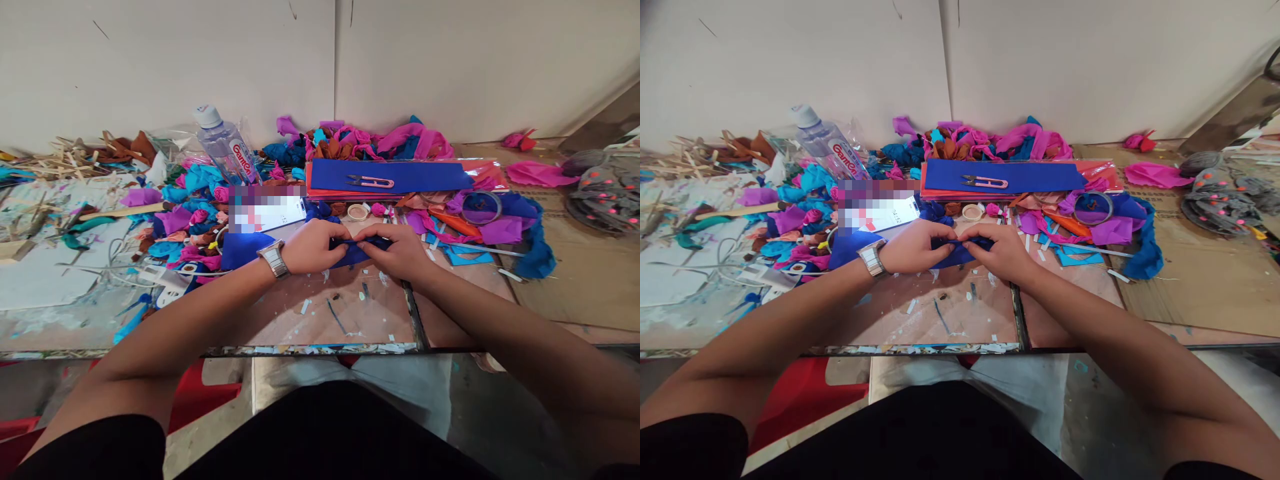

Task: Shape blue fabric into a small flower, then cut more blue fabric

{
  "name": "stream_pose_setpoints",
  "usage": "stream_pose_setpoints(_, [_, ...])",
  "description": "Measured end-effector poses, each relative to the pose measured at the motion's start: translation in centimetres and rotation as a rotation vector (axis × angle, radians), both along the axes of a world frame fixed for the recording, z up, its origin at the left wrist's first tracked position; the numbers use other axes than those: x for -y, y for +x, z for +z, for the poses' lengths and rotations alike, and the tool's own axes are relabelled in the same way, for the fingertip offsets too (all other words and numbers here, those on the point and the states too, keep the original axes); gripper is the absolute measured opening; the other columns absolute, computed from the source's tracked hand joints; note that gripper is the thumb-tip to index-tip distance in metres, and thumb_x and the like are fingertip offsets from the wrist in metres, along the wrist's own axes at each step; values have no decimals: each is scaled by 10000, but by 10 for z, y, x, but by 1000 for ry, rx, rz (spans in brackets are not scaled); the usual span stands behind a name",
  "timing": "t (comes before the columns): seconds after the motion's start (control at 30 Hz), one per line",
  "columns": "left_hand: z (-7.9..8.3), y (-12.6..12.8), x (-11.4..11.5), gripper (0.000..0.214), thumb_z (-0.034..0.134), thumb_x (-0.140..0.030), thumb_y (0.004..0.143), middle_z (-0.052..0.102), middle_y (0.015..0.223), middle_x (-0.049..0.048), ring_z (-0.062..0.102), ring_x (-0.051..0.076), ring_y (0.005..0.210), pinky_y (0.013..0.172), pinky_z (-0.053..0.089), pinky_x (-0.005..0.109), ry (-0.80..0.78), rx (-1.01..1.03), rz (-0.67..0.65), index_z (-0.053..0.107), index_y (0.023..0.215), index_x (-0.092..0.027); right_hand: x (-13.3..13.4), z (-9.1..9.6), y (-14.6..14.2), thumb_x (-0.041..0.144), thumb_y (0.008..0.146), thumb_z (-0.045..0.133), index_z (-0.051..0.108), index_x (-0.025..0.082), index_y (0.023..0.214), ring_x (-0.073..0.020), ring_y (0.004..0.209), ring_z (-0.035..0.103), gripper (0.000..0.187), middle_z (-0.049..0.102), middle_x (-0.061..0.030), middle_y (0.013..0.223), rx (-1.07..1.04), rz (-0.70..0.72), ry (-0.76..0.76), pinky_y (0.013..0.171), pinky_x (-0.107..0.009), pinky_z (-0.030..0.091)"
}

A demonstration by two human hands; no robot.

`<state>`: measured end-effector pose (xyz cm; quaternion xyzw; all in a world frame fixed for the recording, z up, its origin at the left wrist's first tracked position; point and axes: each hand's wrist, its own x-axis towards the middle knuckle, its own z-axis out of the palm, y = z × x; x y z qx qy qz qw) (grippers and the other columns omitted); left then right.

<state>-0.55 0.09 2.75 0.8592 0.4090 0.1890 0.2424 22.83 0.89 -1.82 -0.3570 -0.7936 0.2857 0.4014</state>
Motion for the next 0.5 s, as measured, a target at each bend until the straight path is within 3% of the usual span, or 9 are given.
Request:
stream_pose_setpoints(0.3, [-3, 1, 1, 350, 517, -149, 860, 790, 925, 48, 672, 181, 769, 749, 467, 308, 83, -136, 26, 798, 1062, -200, 1, 2, -1, 184, 891, 693, 816, 234, 992, -220, 904, 779, 167, 842, -34, 997, 10, -8, 28, 873, -348, 609])
stream_pose_setpoints(0.5, [-3, 5, 5, 274, 522, -236, 935, 776, 931, 54, 683, 202, 804, 734, 457, 324, 78, -151, 3, 754, 1075, -201, 0, 1, -1, 169, 887, 684, 814, 235, 974, -209, 880, 778, 170, 841, -26, 972, 12, -6, 48, 853, -337, 604])
